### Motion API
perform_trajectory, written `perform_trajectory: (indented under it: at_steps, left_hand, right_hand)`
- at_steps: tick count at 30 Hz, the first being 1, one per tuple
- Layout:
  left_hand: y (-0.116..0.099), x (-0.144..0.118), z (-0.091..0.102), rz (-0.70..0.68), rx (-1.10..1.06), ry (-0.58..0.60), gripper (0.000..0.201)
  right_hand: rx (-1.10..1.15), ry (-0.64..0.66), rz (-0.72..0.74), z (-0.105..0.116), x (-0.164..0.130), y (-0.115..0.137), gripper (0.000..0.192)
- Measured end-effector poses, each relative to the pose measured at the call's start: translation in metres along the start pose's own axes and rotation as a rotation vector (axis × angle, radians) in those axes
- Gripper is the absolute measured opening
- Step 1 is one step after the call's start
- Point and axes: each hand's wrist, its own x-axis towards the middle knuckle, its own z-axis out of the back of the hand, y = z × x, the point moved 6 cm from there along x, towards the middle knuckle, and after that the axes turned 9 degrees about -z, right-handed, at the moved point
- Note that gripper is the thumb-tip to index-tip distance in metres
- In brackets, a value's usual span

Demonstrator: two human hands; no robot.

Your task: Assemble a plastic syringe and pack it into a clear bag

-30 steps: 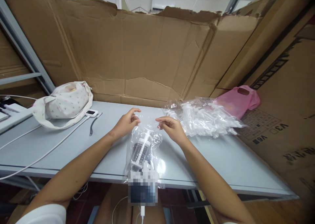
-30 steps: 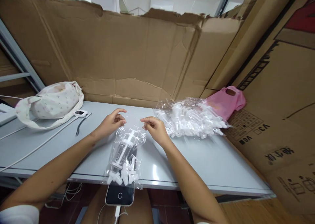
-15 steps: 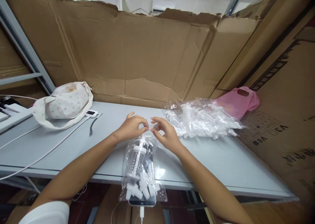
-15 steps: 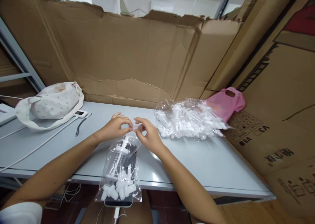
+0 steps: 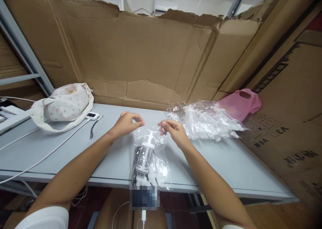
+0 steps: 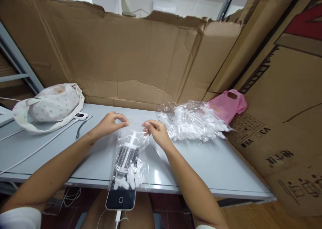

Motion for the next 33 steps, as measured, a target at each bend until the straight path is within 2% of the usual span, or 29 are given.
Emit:
perform_trajectory:
  at_steps: [5,10,15,20,24,26,28,31,33]
  left_hand:
    - [0.012,0.002,0.010,0.081,-0.136,-0.068,0.015]
    - [0.021,0.003,0.009,0.136,-0.361,-0.110,0.019]
    - [0.020,0.001,0.006,0.137,-0.448,-0.125,0.024]
    - [0.029,-0.003,0.007,0.207,-0.569,-0.287,0.026]
    - [0.035,-0.005,0.006,0.251,-0.643,-0.314,0.028]
    - [0.035,-0.006,0.007,0.244,-0.660,-0.332,0.028]
    - [0.035,-0.007,0.007,0.250,-0.684,-0.346,0.029]
    - [0.036,-0.009,0.001,0.297,-0.724,-0.304,0.035]
    - [0.036,-0.011,-0.010,0.348,-0.744,-0.184,0.043]
  right_hand:
    - [0.030,0.031,-0.015,0.007,0.004,0.001,0.037]
    - [0.022,0.043,-0.003,0.010,0.005,0.001,0.037]
    - [0.003,0.053,0.008,0.012,0.007,-0.001,0.038]
    - [0.099,0.009,-0.052,0.015,0.007,-0.003,0.047]
    - [0.090,0.197,-0.256,-0.006,0.001,-0.017,0.049]
    - [0.058,0.308,-0.351,-0.020,-0.004,-0.025,0.043]
    - [0.044,0.347,-0.380,-0.030,-0.007,-0.029,0.032]
    - [0.053,0.264,-0.331,-0.030,-0.005,-0.030,0.025]
    - [0.054,0.173,-0.267,-0.022,-0.001,-0.028,0.025]
